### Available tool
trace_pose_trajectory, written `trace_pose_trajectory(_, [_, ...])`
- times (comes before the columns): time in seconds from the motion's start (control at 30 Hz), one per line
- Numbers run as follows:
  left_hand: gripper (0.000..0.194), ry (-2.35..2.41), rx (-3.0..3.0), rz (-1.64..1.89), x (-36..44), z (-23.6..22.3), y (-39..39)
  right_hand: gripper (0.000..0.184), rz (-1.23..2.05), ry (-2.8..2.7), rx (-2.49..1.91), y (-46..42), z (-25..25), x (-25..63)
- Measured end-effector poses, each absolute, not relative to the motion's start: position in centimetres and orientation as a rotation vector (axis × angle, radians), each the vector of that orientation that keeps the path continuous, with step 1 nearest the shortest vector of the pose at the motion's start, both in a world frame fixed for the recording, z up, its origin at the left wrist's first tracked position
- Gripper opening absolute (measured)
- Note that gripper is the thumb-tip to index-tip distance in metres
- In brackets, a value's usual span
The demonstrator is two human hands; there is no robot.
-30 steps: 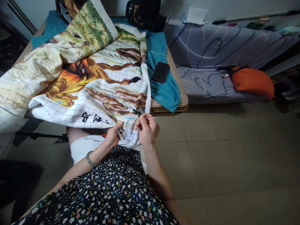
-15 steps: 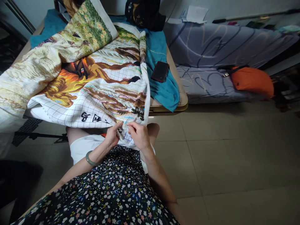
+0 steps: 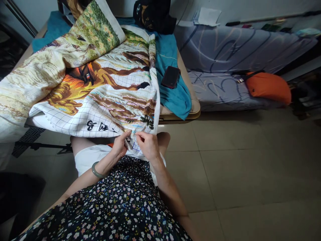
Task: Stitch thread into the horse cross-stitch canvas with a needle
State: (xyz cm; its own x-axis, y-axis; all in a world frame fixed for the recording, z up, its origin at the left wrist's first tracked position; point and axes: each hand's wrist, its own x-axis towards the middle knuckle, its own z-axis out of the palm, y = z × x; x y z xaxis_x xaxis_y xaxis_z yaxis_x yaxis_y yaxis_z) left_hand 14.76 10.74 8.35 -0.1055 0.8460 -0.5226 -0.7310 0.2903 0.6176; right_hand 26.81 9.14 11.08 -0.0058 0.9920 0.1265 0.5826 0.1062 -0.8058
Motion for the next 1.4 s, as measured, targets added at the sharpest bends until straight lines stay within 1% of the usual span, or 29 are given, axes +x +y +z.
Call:
trace_pose_trajectory(0.07, [0.037,1.031,0.128,1.314,14.8,8.5,10.7,0.02,0.599,-1.718,-1.617,9.0,11.2,26.4])
trace_pose_trajectory(0.13, [0.039,1.022,0.134,1.313,14.7,8.6,10.7,0.018,0.548,-1.702,-1.659,8.8,11.2,25.8])
trace_pose_trajectory(0.2, [0.04,1.019,0.159,1.305,14.6,8.6,10.7,0.016,0.634,-1.622,-1.65,8.5,10.8,25.1])
trace_pose_trajectory(0.33, [0.039,1.071,0.183,1.261,14.4,8.4,10.9,0.013,0.911,-1.375,-1.545,8.1,9.5,24.3])
trace_pose_trajectory(0.47, [0.04,1.097,0.179,1.286,14.5,8.2,11.2,0.013,1.0,-1.249,-1.514,8.1,8.7,24.1])
trace_pose_trajectory(0.93, [0.034,1.137,0.179,1.318,14.8,8.2,11.4,0.013,0.89,-1.304,-1.515,8.0,8.2,23.8])
trace_pose_trajectory(1.23, [0.031,1.135,0.156,1.309,14.8,8.5,11.4,0.016,0.721,-1.372,-1.533,8.0,8.1,23.5])
trace_pose_trajectory(1.4, [0.031,1.129,0.157,1.312,14.8,8.6,11.4,0.015,0.69,-1.344,-1.544,8.1,7.8,23.4])
